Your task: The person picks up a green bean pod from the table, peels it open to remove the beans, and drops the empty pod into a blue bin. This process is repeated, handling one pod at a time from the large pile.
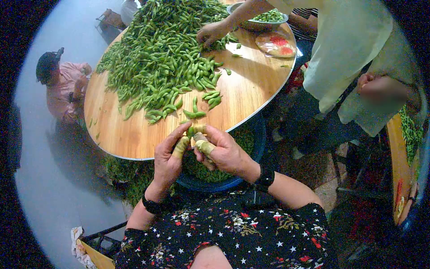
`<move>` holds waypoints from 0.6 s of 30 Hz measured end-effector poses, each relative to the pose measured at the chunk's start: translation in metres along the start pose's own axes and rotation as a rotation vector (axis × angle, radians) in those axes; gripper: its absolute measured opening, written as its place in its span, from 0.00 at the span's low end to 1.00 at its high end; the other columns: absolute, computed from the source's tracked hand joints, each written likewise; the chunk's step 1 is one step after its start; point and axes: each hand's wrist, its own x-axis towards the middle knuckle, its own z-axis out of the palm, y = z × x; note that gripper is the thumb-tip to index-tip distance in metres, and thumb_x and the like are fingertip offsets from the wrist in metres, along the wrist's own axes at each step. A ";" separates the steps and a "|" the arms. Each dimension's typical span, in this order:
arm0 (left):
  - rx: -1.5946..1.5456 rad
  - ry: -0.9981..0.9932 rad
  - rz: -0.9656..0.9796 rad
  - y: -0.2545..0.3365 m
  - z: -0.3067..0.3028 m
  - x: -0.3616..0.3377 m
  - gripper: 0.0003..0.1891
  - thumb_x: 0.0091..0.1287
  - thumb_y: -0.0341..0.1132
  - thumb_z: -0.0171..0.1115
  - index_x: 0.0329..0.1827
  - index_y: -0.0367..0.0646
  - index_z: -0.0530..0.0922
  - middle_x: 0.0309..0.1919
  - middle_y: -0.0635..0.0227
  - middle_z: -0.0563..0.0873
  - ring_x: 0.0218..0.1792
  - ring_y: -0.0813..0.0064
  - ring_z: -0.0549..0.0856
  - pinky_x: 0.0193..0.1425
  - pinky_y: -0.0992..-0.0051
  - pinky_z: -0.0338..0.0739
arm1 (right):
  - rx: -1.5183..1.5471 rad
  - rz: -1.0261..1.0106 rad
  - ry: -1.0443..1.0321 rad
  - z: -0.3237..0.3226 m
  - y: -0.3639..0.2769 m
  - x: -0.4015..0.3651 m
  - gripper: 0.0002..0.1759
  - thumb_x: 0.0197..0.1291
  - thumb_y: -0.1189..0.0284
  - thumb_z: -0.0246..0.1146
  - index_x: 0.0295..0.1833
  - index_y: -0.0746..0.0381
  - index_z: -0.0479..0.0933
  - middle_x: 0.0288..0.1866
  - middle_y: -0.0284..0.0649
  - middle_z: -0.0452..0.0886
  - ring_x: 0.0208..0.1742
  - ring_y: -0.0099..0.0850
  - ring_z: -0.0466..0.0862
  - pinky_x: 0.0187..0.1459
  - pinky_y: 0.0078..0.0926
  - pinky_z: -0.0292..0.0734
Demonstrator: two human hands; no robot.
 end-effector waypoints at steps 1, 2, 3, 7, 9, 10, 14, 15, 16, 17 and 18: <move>0.000 0.001 0.000 0.001 -0.001 -0.001 0.20 0.66 0.21 0.55 0.61 0.39 0.77 0.43 0.58 0.87 0.38 0.70 0.86 0.43 0.73 0.78 | -0.017 0.010 0.009 0.002 -0.002 -0.001 0.18 0.70 0.68 0.53 0.63 0.59 0.65 0.30 0.29 0.75 0.20 0.17 0.70 0.20 0.14 0.64; 0.157 -0.001 0.144 0.001 -0.003 -0.001 0.21 0.64 0.20 0.55 0.61 0.39 0.77 0.40 0.57 0.86 0.36 0.68 0.85 0.42 0.73 0.78 | -0.033 0.021 0.019 0.003 -0.002 -0.002 0.18 0.70 0.68 0.53 0.63 0.59 0.65 0.30 0.29 0.74 0.20 0.16 0.69 0.19 0.14 0.64; 0.314 -0.004 0.289 0.001 -0.004 -0.002 0.22 0.62 0.19 0.56 0.61 0.39 0.77 0.38 0.56 0.86 0.34 0.65 0.85 0.40 0.73 0.79 | -0.032 0.022 0.018 0.002 -0.001 -0.004 0.18 0.70 0.68 0.53 0.63 0.59 0.65 0.30 0.29 0.74 0.20 0.16 0.69 0.19 0.14 0.64; 0.236 -0.013 0.341 0.009 -0.001 -0.019 0.22 0.63 0.21 0.57 0.62 0.41 0.77 0.29 0.63 0.82 0.25 0.72 0.80 0.32 0.76 0.76 | -0.195 -0.042 -0.035 0.002 0.002 -0.012 0.14 0.70 0.68 0.52 0.58 0.59 0.67 0.29 0.28 0.74 0.19 0.15 0.68 0.19 0.14 0.63; -0.054 -0.059 -0.040 0.007 -0.004 -0.026 0.20 0.66 0.23 0.56 0.62 0.42 0.76 0.28 0.67 0.81 0.24 0.77 0.78 0.29 0.79 0.73 | -0.084 0.042 -0.066 0.001 0.006 -0.012 0.09 0.70 0.68 0.51 0.52 0.59 0.70 0.29 0.29 0.74 0.18 0.16 0.68 0.17 0.14 0.62; -0.340 -0.102 -0.412 0.006 -0.006 -0.028 0.19 0.69 0.26 0.56 0.63 0.43 0.76 0.28 0.71 0.81 0.23 0.82 0.76 0.27 0.82 0.70 | -0.083 0.046 -0.063 -0.001 0.011 -0.010 0.09 0.70 0.68 0.51 0.52 0.59 0.70 0.29 0.29 0.74 0.18 0.16 0.68 0.17 0.14 0.62; -0.784 -0.178 -0.586 -0.011 -0.009 -0.026 0.17 0.72 0.31 0.55 0.63 0.41 0.75 0.29 0.75 0.80 0.24 0.89 0.73 0.25 0.87 0.67 | 0.281 0.226 -0.017 -0.002 0.011 -0.008 0.09 0.71 0.67 0.51 0.51 0.58 0.70 0.27 0.31 0.77 0.17 0.18 0.70 0.14 0.13 0.64; -0.608 -0.158 -0.611 -0.009 -0.009 -0.024 0.19 0.69 0.30 0.59 0.63 0.40 0.75 0.28 0.70 0.81 0.24 0.83 0.76 0.26 0.84 0.71 | 0.253 0.262 -0.048 -0.008 0.012 -0.007 0.09 0.71 0.67 0.51 0.51 0.59 0.69 0.28 0.32 0.77 0.17 0.18 0.72 0.15 0.14 0.65; -0.608 -0.159 -0.608 -0.009 -0.009 -0.023 0.19 0.69 0.30 0.59 0.63 0.40 0.75 0.28 0.70 0.81 0.24 0.83 0.76 0.26 0.84 0.71 | 0.224 0.296 -0.079 -0.011 0.012 -0.007 0.09 0.71 0.67 0.51 0.51 0.59 0.69 0.28 0.33 0.77 0.17 0.19 0.73 0.15 0.15 0.67; -0.096 -0.129 -0.218 -0.010 -0.008 -0.023 0.20 0.65 0.28 0.62 0.61 0.39 0.75 0.28 0.66 0.82 0.25 0.77 0.79 0.28 0.80 0.74 | 0.222 0.295 -0.078 -0.011 0.011 -0.007 0.09 0.71 0.67 0.51 0.51 0.59 0.69 0.28 0.33 0.77 0.17 0.19 0.73 0.15 0.15 0.67; 0.412 -0.090 0.177 -0.011 -0.007 -0.024 0.21 0.62 0.27 0.64 0.59 0.38 0.76 0.28 0.61 0.82 0.27 0.71 0.82 0.30 0.77 0.77 | 0.114 0.300 -0.025 -0.008 0.010 -0.007 0.10 0.72 0.68 0.50 0.52 0.60 0.68 0.28 0.34 0.77 0.17 0.20 0.74 0.15 0.16 0.68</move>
